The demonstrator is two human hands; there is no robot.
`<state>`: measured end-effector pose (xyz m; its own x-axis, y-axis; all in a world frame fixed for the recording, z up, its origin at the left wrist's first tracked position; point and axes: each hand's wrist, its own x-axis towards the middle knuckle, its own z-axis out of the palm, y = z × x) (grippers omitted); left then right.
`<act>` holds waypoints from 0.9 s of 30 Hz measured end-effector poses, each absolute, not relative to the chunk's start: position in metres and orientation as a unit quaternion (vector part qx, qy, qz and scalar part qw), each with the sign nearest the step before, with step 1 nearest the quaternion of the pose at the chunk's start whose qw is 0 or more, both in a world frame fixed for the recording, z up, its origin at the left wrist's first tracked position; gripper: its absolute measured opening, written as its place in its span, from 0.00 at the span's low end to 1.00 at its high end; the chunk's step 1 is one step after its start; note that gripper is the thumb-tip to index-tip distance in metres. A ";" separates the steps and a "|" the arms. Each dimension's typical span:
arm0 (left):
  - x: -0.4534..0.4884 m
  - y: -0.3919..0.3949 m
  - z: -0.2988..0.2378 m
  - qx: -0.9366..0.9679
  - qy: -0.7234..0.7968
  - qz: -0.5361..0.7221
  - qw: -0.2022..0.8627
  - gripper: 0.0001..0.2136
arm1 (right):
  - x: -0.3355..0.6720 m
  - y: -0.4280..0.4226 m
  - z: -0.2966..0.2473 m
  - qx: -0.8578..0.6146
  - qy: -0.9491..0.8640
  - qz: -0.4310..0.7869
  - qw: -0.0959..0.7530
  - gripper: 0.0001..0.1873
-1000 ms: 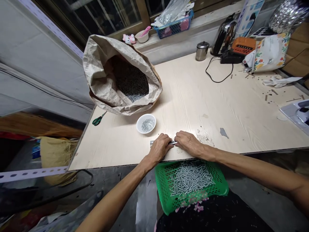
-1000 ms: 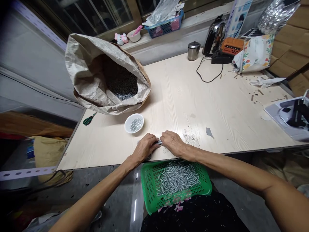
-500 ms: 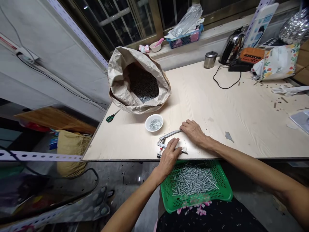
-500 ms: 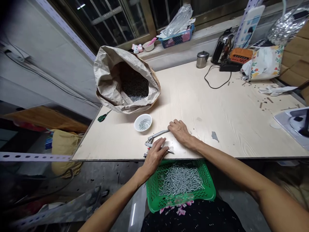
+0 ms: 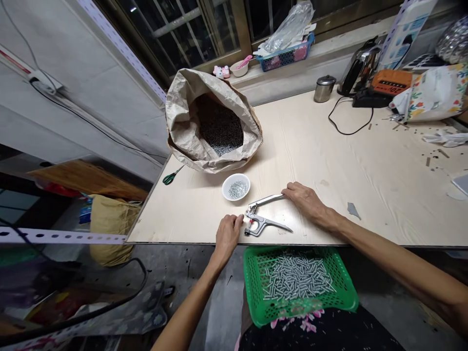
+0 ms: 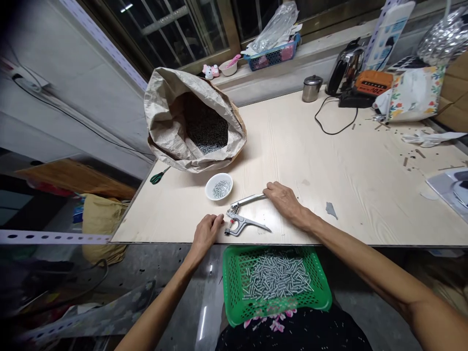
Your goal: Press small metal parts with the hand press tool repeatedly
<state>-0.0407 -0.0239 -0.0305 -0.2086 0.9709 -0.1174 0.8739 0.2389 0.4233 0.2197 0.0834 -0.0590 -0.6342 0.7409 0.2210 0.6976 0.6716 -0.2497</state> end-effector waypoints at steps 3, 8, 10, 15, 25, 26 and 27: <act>-0.030 -0.026 -0.030 0.600 0.767 0.121 0.192 0.15 | 0.222 0.083 -0.061 -0.398 -0.901 0.067 0.156 0.14; -0.014 -0.007 -0.019 0.589 0.772 0.008 0.239 0.09 | 0.220 0.083 -0.067 -0.411 -0.898 0.058 0.143 0.15; -0.014 0.007 -0.011 0.593 0.759 -0.057 0.263 0.07 | 0.218 0.083 -0.068 -0.411 -0.900 0.055 0.136 0.15; -0.015 0.021 0.015 0.659 0.722 -0.165 0.129 0.09 | 0.217 0.085 -0.068 -0.392 -0.907 0.048 0.145 0.14; 0.012 -0.032 0.031 0.790 0.610 -0.049 0.039 0.06 | 0.217 0.081 -0.073 -0.397 -0.900 0.041 0.172 0.15; 0.005 -0.020 0.034 0.767 0.641 -0.024 0.020 0.07 | 0.216 0.081 -0.074 -0.399 -0.899 0.038 0.175 0.15; -0.004 -0.005 0.036 0.742 0.671 -0.013 0.001 0.08 | 0.215 0.081 -0.075 -0.400 -0.898 0.034 0.178 0.15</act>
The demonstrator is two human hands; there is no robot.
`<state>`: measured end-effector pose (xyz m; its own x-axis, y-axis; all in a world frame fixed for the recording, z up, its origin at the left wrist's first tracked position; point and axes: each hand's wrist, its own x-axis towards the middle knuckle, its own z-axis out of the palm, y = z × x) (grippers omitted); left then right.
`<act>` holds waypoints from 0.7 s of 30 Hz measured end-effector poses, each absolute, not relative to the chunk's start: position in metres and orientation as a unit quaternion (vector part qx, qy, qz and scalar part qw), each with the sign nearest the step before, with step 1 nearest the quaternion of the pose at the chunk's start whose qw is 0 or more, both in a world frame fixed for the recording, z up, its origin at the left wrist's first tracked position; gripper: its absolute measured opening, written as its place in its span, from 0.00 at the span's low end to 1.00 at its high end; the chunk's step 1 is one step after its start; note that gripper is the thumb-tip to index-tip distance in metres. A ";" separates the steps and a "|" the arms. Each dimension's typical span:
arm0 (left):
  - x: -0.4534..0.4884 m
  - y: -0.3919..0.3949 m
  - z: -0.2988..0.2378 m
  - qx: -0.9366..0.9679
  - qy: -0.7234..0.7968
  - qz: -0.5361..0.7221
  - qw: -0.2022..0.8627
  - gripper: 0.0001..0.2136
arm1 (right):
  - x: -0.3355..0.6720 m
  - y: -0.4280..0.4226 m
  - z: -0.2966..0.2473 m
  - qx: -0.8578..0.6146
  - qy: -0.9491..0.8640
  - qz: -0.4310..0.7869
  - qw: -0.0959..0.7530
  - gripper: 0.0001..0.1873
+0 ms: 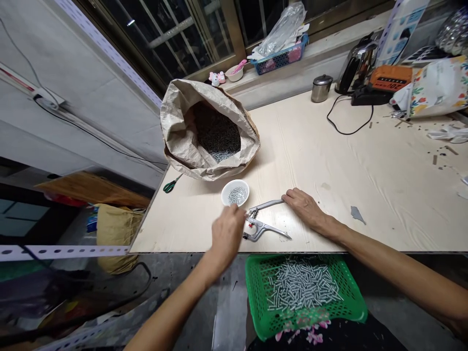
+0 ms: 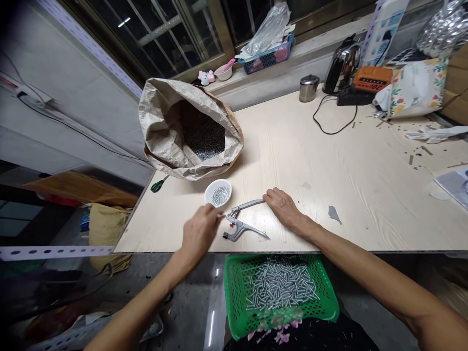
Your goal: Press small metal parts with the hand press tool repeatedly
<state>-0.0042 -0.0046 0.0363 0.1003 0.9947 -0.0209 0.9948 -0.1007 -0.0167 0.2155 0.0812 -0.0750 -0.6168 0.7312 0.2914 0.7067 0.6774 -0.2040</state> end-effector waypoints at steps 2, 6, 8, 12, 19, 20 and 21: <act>-0.023 0.029 0.038 0.694 0.719 -0.031 -0.003 0.10 | 0.214 0.082 -0.076 -0.404 -0.897 0.030 0.178 0.14; -0.042 0.081 0.020 0.626 0.770 -0.114 0.048 0.12 | 0.214 0.084 -0.073 -0.406 -0.898 0.031 0.165 0.14; -0.041 0.092 0.009 0.613 0.777 -0.131 0.053 0.13 | 0.215 0.084 -0.070 -0.414 -0.897 0.044 0.152 0.15; -0.038 0.100 0.000 0.602 0.782 -0.146 0.069 0.12 | 0.215 0.087 -0.066 -0.424 -0.896 0.060 0.116 0.16; -0.048 0.094 0.004 0.632 0.771 -0.043 0.063 0.11 | 0.216 0.087 -0.068 -0.430 -0.892 0.076 0.121 0.16; -0.048 0.090 0.006 0.634 0.770 -0.006 0.067 0.11 | 0.216 0.088 -0.068 -0.431 -0.891 0.077 0.123 0.16; -0.048 0.083 0.009 0.632 0.771 0.035 0.072 0.11 | 0.216 0.088 -0.069 -0.432 -0.890 0.078 0.124 0.16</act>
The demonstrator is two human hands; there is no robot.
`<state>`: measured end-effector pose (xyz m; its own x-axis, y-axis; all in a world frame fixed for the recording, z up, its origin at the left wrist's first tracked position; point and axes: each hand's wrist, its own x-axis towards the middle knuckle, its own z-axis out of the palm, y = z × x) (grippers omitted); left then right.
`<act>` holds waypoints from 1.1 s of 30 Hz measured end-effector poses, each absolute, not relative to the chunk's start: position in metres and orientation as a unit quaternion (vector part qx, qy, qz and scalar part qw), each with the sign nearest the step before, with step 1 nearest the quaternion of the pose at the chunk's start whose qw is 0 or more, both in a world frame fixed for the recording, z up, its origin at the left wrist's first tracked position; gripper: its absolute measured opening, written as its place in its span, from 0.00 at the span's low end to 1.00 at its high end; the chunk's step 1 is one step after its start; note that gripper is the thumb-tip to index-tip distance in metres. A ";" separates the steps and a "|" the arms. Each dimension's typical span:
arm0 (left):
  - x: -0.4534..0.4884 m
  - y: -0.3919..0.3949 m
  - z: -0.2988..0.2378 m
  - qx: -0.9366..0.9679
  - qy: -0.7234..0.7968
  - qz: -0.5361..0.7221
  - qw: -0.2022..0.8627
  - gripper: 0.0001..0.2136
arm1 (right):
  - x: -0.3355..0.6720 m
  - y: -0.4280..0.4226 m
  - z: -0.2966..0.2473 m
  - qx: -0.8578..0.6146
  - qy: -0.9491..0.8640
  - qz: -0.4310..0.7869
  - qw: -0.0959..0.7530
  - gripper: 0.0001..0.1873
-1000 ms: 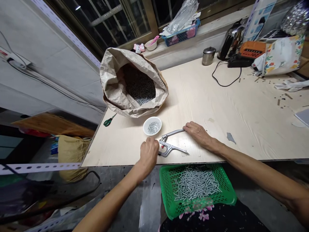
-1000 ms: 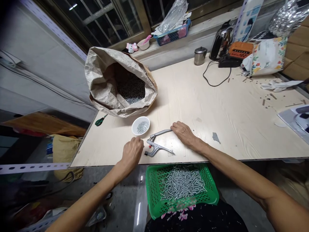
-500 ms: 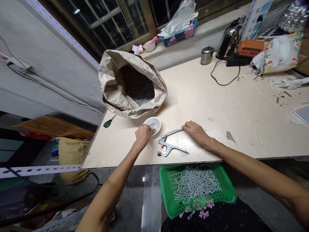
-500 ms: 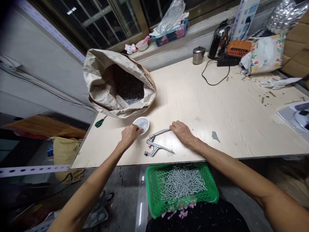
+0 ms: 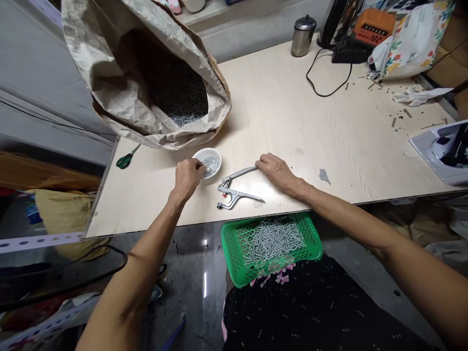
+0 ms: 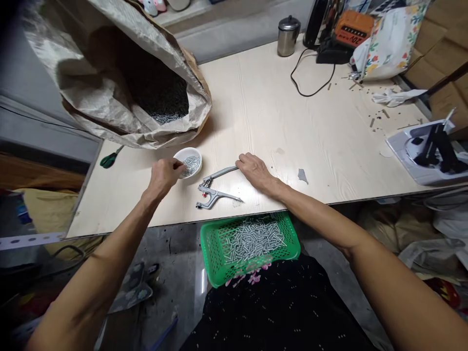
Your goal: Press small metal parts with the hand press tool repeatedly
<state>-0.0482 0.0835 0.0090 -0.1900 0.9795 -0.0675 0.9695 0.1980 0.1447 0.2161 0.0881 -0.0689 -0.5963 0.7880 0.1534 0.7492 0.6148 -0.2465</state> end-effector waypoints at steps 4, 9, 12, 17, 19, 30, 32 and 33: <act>-0.040 0.041 0.018 0.595 0.767 0.188 0.152 0.11 | 0.215 0.086 -0.067 -0.435 -0.886 0.081 0.139 0.16; -0.033 -0.010 0.005 0.540 0.732 0.268 0.317 0.15 | 0.209 0.059 -0.059 -0.447 -0.869 0.089 0.192 0.12; -0.035 -0.016 -0.004 0.528 0.745 0.260 0.314 0.13 | 0.205 0.038 -0.058 -0.372 -0.900 0.155 0.164 0.13; -0.034 -0.002 -0.011 0.550 0.745 0.181 0.331 0.11 | 0.198 0.024 -0.064 -0.342 -0.915 0.165 0.139 0.09; -0.032 0.003 -0.011 0.560 0.747 0.131 0.334 0.12 | 0.195 0.025 -0.067 -0.339 -0.919 0.153 0.132 0.09; -0.041 0.020 -0.015 0.481 0.702 -0.003 0.525 0.13 | 0.196 0.029 -0.073 -0.329 -0.928 0.119 0.129 0.12; -0.040 0.018 -0.016 0.459 0.690 0.000 0.559 0.14 | 0.198 0.028 -0.071 -0.327 -0.929 0.119 0.125 0.12; -0.040 0.016 -0.016 0.450 0.686 0.002 0.572 0.15 | 0.199 0.028 -0.069 -0.328 -0.929 0.124 0.121 0.11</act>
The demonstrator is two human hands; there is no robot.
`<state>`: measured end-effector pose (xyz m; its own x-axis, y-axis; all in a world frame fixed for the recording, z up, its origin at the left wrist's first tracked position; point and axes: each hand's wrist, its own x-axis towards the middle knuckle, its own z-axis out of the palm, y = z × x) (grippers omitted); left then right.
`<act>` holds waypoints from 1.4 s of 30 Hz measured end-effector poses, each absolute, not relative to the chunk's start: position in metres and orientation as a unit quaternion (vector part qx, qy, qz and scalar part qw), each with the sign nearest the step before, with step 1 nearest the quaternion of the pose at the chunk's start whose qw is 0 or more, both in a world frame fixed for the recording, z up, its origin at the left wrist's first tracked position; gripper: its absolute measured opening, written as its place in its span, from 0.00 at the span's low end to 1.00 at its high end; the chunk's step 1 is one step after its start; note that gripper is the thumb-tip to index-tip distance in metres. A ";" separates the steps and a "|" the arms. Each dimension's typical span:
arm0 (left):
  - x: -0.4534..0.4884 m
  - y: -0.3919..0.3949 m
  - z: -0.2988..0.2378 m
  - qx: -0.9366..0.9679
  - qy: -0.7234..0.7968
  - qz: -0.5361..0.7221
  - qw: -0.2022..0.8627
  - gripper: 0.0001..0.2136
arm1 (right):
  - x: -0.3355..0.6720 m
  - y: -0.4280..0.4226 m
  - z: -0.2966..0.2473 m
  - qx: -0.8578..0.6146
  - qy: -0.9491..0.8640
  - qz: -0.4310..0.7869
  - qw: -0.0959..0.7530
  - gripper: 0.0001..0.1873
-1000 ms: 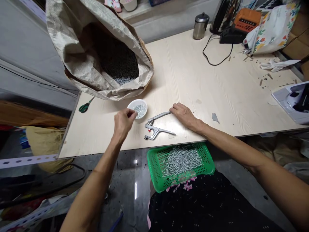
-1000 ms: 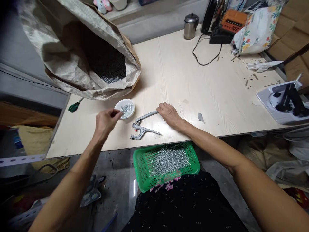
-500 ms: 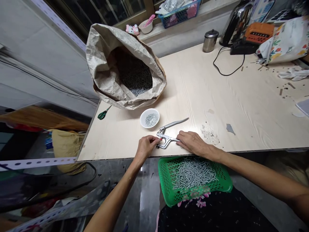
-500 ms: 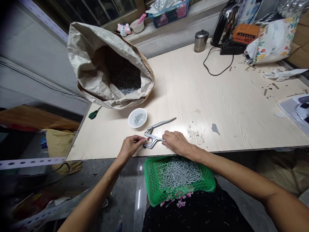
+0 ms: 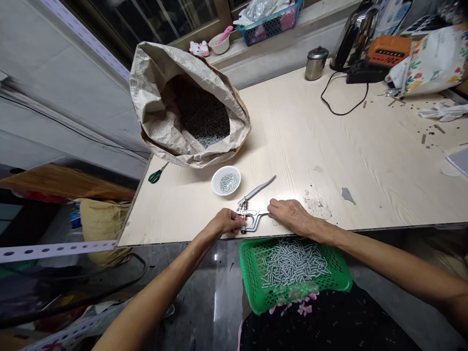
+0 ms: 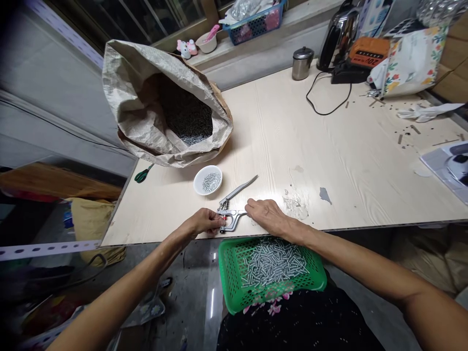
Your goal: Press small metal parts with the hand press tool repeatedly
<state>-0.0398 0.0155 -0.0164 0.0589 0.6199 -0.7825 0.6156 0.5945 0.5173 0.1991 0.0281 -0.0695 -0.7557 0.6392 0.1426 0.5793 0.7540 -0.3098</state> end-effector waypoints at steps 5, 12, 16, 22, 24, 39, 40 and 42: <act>-0.037 0.002 -0.019 0.415 0.705 0.024 0.574 0.14 | 0.209 0.038 -0.053 -0.311 -0.926 0.166 0.137 0.19; -0.035 -0.005 -0.020 0.422 0.724 0.039 0.544 0.11 | 0.210 0.080 -0.053 -0.277 -0.946 0.153 0.070 0.55; -0.033 -0.006 -0.020 0.424 0.726 0.047 0.539 0.11 | 0.203 0.083 -0.047 -0.274 -0.948 0.160 0.036 0.52; -0.034 -0.006 -0.017 0.441 0.727 0.016 0.526 0.12 | 0.205 0.068 -0.034 -0.276 -0.946 0.160 0.065 0.35; -0.031 -0.010 -0.015 0.490 0.736 -0.012 0.466 0.13 | 0.207 0.062 -0.034 -0.277 -0.942 0.169 0.081 0.33; 0.021 0.033 -0.019 0.875 0.460 -0.054 0.144 0.30 | 0.224 0.039 -0.039 -0.363 -0.911 0.168 0.105 0.27; 0.022 0.033 -0.018 0.875 0.458 -0.058 0.146 0.27 | 0.225 0.039 -0.039 -0.362 -0.912 0.161 0.100 0.22; 0.024 0.030 -0.018 0.870 0.466 -0.049 0.156 0.19 | 0.222 0.037 -0.043 -0.354 -0.919 0.148 0.094 0.11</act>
<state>0.0240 0.0301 -0.0184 0.5611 0.7948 -0.2312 0.8256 -0.5174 0.2251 0.2219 0.0373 -0.0425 -0.7318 0.6782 0.0674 0.6225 0.7054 -0.3391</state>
